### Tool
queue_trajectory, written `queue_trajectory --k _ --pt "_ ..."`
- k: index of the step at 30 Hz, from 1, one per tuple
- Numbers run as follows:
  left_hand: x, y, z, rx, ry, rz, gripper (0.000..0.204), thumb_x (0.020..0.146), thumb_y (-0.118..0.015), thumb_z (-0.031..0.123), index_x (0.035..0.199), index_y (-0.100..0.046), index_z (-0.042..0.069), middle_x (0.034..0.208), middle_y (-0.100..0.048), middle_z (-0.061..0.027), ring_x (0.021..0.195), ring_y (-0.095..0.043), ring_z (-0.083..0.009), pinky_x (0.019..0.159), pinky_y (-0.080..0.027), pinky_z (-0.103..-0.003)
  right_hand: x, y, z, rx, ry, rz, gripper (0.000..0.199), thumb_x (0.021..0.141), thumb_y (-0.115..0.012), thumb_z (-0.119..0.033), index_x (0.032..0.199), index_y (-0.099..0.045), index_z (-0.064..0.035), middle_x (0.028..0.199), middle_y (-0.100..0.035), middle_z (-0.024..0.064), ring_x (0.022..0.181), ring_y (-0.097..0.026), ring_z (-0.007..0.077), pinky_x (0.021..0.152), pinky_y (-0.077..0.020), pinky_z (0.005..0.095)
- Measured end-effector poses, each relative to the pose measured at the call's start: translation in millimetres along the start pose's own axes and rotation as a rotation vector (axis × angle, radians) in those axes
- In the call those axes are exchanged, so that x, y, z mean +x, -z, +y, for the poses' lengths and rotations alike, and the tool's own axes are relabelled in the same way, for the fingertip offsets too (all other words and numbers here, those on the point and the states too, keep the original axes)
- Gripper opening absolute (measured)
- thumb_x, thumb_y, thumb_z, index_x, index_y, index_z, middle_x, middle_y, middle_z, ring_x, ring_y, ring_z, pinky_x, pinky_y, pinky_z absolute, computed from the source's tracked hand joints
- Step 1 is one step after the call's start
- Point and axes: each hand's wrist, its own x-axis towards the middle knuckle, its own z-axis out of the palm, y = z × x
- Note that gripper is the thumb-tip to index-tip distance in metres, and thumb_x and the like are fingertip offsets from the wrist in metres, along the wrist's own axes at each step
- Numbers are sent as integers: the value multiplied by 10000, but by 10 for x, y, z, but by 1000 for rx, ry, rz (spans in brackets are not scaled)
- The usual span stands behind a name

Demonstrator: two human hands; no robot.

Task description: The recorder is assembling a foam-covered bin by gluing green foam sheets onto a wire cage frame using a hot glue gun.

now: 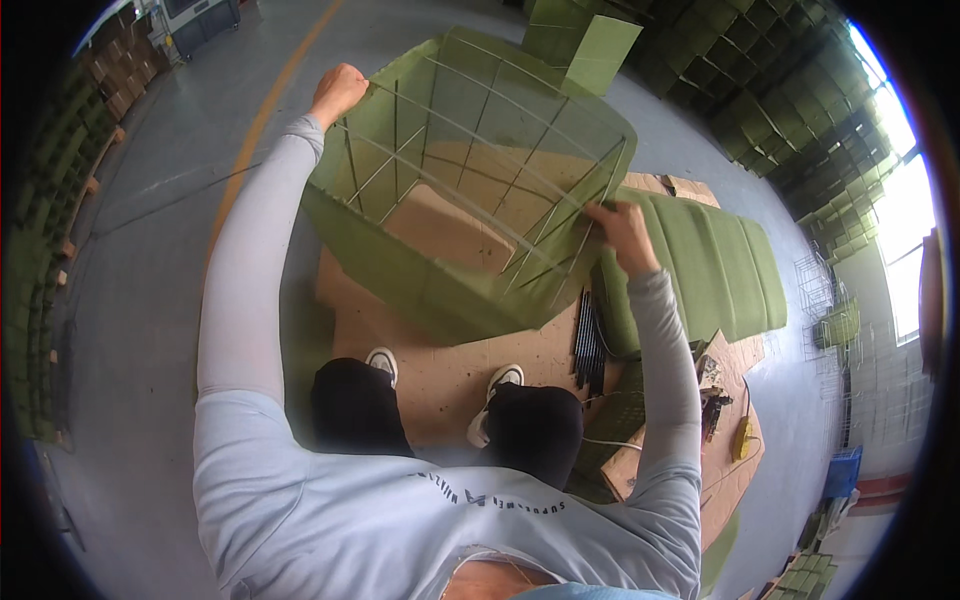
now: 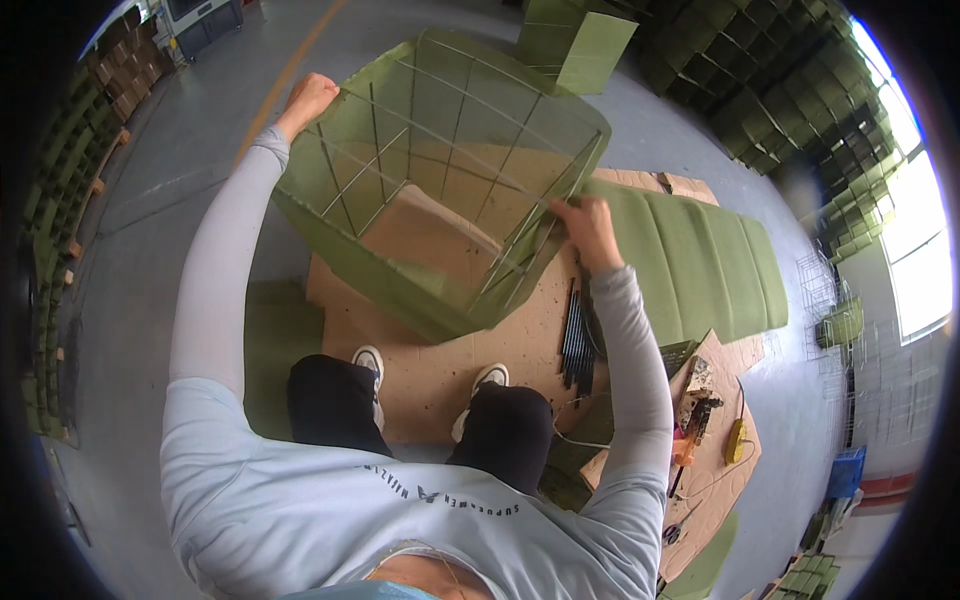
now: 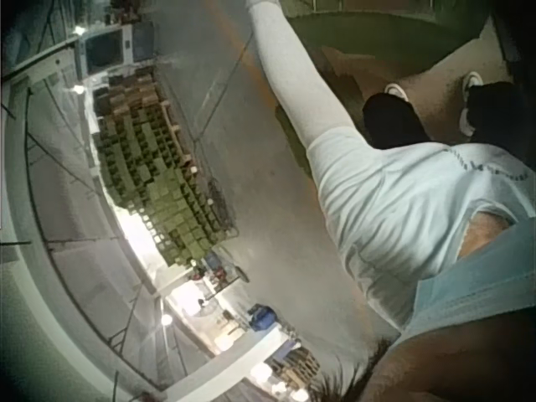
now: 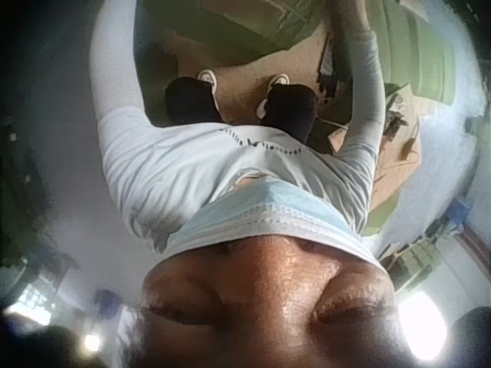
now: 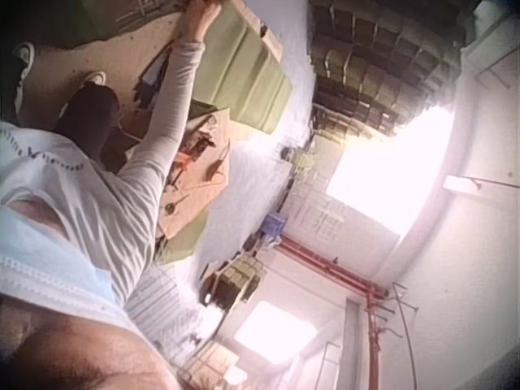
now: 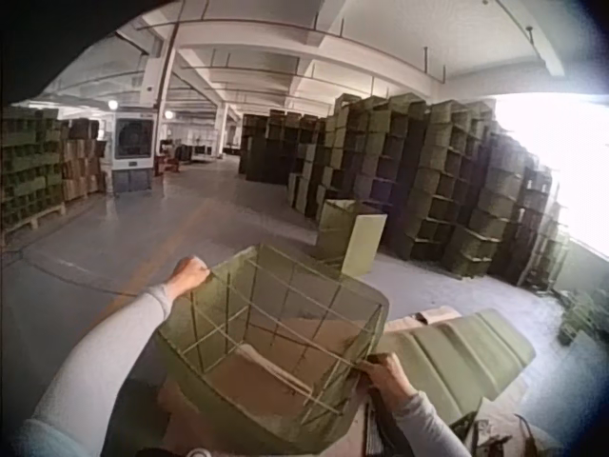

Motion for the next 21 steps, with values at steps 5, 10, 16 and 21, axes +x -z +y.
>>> queue_trajectory --k 5,10,16,21 --pt "-227 -121 385 -62 65 29 285 861 -703 383 918 -751 109 927 -726 -150 907 -686 -352 780 -543 -439 -729 -159 127 448 -90 31 358 945 -612 -264 1008 -644 87 844 -695 120 668 -696 204 584 -592 322" --pt "-367 -157 966 -31 -25 92 245 850 -721 364 890 -757 124 919 -727 -147 895 -691 -351 767 -547 -451 -929 27 500 565 -158 -8 393 971 -588 -290 950 -624 100 851 -689 125 714 -699 209 592 -598 328" --pt "-155 33 1111 107 -238 210 329 888 -645 431 843 -731 117 882 -698 -174 847 -656 -417 687 -517 -519 -1114 -111 504 326 -131 132 463 956 -618 -332 883 -626 125 795 -664 121 660 -675 195 545 -581 334" --pt "-476 30 1645 167 -408 235 213 871 -684 259 878 -721 50 855 -679 -214 900 -627 -395 716 -493 -478 -1147 -384 1224 251 -244 -3 453 996 -557 -342 981 -679 95 847 -701 120 712 -691 185 633 -584 309"
